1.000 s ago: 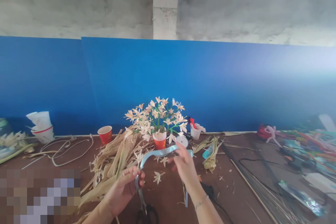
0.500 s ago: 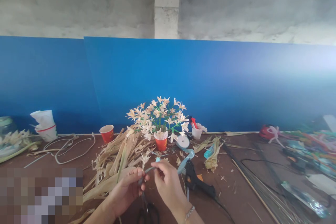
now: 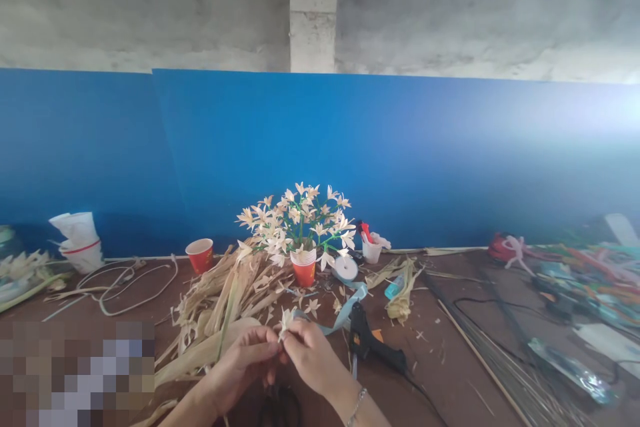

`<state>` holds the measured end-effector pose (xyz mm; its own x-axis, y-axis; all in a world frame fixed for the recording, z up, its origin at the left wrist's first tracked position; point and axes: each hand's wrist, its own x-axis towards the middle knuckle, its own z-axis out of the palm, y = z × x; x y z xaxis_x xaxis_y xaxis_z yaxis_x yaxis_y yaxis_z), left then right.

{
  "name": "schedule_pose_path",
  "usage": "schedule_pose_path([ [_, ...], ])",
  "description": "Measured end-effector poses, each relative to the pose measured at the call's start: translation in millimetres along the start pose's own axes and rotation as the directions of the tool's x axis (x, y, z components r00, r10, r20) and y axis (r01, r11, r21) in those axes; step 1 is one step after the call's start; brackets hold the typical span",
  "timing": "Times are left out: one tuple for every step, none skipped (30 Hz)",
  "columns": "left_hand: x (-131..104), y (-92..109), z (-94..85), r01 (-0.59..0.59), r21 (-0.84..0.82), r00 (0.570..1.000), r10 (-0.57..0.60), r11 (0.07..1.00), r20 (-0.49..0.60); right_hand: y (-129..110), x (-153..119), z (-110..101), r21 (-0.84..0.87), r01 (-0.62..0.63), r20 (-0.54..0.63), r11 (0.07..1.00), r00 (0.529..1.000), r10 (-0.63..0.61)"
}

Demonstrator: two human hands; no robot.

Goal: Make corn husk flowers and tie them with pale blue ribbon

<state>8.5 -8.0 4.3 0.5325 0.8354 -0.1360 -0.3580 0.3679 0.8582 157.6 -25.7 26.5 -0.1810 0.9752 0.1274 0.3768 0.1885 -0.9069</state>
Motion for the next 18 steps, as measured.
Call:
schedule_pose_path([
  [0.1, -0.6, -0.1, 0.002, 0.006, 1.0, -0.002, 1.0, -0.008, -2.2, -0.5, -0.5, 0.011, -0.038, 0.035, 0.999, 0.999, 0.037],
  [0.2, -1.3, -0.2, 0.004, 0.011, 1.0, -0.004, 1.0, -0.014, -4.5, -1.1, -1.4, 0.014, -0.072, 0.052, 0.997, 0.996, 0.071],
  [0.2, -1.8, -0.1, 0.006, 0.016, 1.0, -0.005, 1.0, -0.016, -6.5, -1.6, -2.8, 0.015, -0.106, 0.056, 0.994, 0.993, 0.105],
  [0.1, -2.3, 0.1, 0.006, 0.021, 1.0, -0.006, 1.0, -0.014, -8.0, -2.2, -4.3, 0.019, -0.143, 0.051, 0.99, 0.989, 0.142],
  [0.0, -2.6, 0.5, 0.006, 0.025, 1.0, -0.005, 1.0, -0.013, -8.8, -2.6, -5.8, 0.028, -0.176, 0.046, 0.984, 0.984, 0.175],
  [-0.1, -2.6, 1.0, 0.005, 0.029, 1.0, -0.004, 1.0, -0.013, -8.8, -2.8, -7.2, 0.041, -0.2, 0.046, 0.979, 0.979, 0.199],
  [-0.3, -2.4, 1.5, 0.002, 0.032, 1.0, -0.001, 0.999, -0.02, -7.8, -2.8, -8.4, 0.053, -0.219, 0.052, 0.974, 0.975, 0.216],
  [-0.3, -1.9, 1.9, -0.001, 0.034, 1.0, 0.002, 0.999, -0.03, -5.9, -2.5, -9.3, 0.065, -0.233, 0.062, 0.97, 0.971, 0.229],
  [-0.3, -1.1, 2.3, -0.005, 0.032, 0.999, 0.007, 0.999, -0.04, -3.2, -1.7, -9.9, 0.08, -0.242, 0.065, 0.967, 0.969, 0.237],
  [-0.2, -0.2, 2.5, -0.008, 0.026, 0.999, 0.009, 1.0, -0.051, -0.1, -0.7, -10.4, 0.093, -0.254, 0.055, 0.963, 0.967, 0.25],
  [0.0, 0.8, 2.5, -0.013, 0.016, 0.998, 0.014, 1.0, -0.065, 3.1, 0.6, -10.6, 0.105, -0.269, 0.036, 0.957, 0.963, 0.267],
  [0.4, 1.8, 2.3, -0.021, 0.003, 0.996, 0.021, 1.0, -0.082, 6.2, 2.1, -10.8, 0.122, -0.282, 0.01, 0.952, 0.959, 0.283],
  [0.9, 2.5, 2.0, -0.029, -0.009, 0.995, 0.028, 1.0, -0.098, 8.8, 3.7, -11.0, 0.146, -0.283, -0.014, 0.948, 0.958, 0.288],
  [1.4, 2.9, 1.7, -0.04, -0.019, 0.993, 0.038, 0.999, -0.113, 10.8, 5.1, -11.1, 0.172, -0.271, -0.035, 0.947, 0.959, 0.281],
  [2.0, 3.0, 1.4, -0.052, -0.023, 0.991, 0.049, 0.998, -0.124, 12.2, 6.2, -11.0, 0.196, -0.247, -0.052, 0.949, 0.964, 0.261],
  [2.5, 2.7, 1.3, -0.062, -0.022, 0.989, 0.059, 0.998, -0.132, 12.9, 6.9, -10.8, 0.216, -0.212, -0.064, 0.953, 0.971, 0.231],
  [3.0, 2.1, 1.5, -0.069, -0.02, 0.988, 0.065, 0.997, -0.14, 13.2, 7.3, -10.3, 0.233, -0.169, -0.081, 0.958, 0.978, 0.192],
  [3.3, 1.3, 2.0, -0.07, -0.018, 0.987, 0.066, 0.997, -0.147, 13.0, 7.3, -9.5, 0.246, -0.128, -0.1, 0.961, 0.983, 0.156],
])
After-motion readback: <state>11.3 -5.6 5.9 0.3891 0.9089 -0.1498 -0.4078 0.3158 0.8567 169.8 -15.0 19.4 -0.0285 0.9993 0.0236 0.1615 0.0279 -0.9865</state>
